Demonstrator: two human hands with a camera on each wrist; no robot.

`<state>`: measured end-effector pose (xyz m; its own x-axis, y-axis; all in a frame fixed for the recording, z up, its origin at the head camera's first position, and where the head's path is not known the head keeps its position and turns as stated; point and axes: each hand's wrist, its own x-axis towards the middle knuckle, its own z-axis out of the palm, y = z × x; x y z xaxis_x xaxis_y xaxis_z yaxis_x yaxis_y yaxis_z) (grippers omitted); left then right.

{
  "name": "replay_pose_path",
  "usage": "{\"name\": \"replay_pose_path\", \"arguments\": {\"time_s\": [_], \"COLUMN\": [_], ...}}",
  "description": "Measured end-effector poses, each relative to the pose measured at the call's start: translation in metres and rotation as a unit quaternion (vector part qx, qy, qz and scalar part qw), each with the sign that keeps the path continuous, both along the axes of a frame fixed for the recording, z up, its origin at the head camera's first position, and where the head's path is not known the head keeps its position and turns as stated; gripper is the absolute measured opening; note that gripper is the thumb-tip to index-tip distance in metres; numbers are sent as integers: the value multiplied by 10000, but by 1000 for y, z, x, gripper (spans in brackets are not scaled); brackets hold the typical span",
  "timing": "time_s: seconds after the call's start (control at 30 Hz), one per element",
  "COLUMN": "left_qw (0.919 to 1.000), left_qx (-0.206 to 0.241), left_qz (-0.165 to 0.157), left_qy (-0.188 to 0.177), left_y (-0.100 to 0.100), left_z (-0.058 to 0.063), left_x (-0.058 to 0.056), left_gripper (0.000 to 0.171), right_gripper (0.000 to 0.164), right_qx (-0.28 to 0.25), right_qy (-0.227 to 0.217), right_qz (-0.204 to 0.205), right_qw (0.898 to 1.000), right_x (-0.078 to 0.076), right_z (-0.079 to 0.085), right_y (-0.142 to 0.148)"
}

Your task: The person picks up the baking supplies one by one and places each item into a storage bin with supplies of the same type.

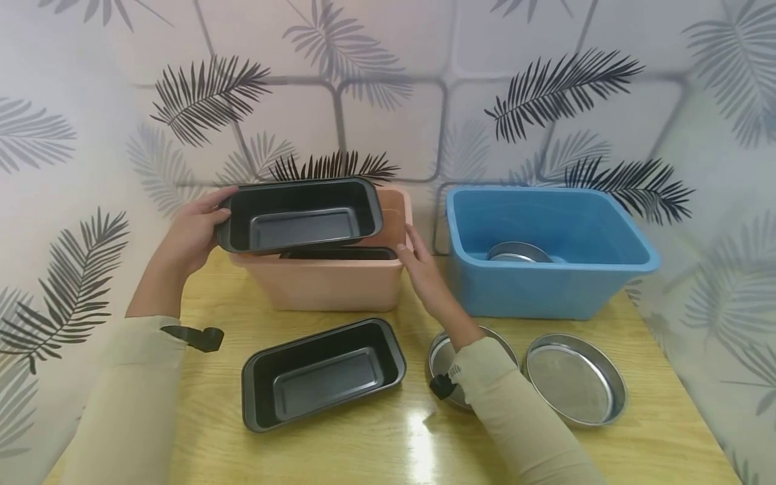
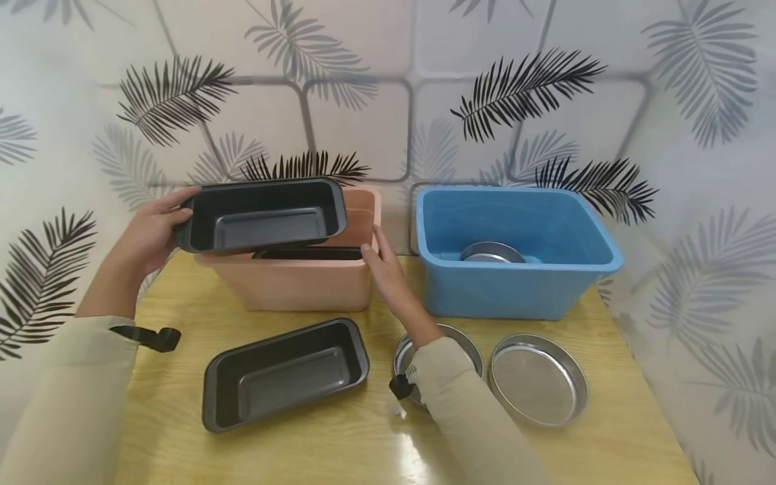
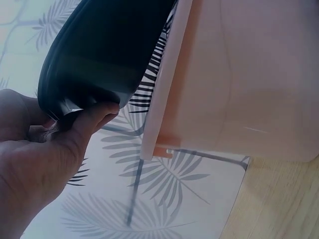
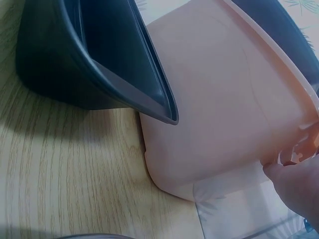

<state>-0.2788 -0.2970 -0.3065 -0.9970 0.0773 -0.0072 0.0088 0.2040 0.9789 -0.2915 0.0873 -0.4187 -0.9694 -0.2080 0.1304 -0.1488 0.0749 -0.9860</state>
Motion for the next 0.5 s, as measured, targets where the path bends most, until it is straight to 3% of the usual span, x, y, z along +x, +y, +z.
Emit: {"name": "replay_pose_path", "arguments": {"time_s": [0.37,0.5], "left_qw": [9996,9998], "left_qx": [-272,-162], "left_qz": [-33,-78], "left_qy": [-36,-96], "left_y": [15,20], "left_z": [-9,-14], "left_x": [-30,-39], "left_gripper": [52,53], "right_gripper": [61,60], "right_qx": [-9,-29], "right_qy": [-46,-81], "right_qz": [43,39], "right_qw": [10000,10000], "right_x": [1,2], "right_z": [3,3], "right_y": [-1,-1]}}
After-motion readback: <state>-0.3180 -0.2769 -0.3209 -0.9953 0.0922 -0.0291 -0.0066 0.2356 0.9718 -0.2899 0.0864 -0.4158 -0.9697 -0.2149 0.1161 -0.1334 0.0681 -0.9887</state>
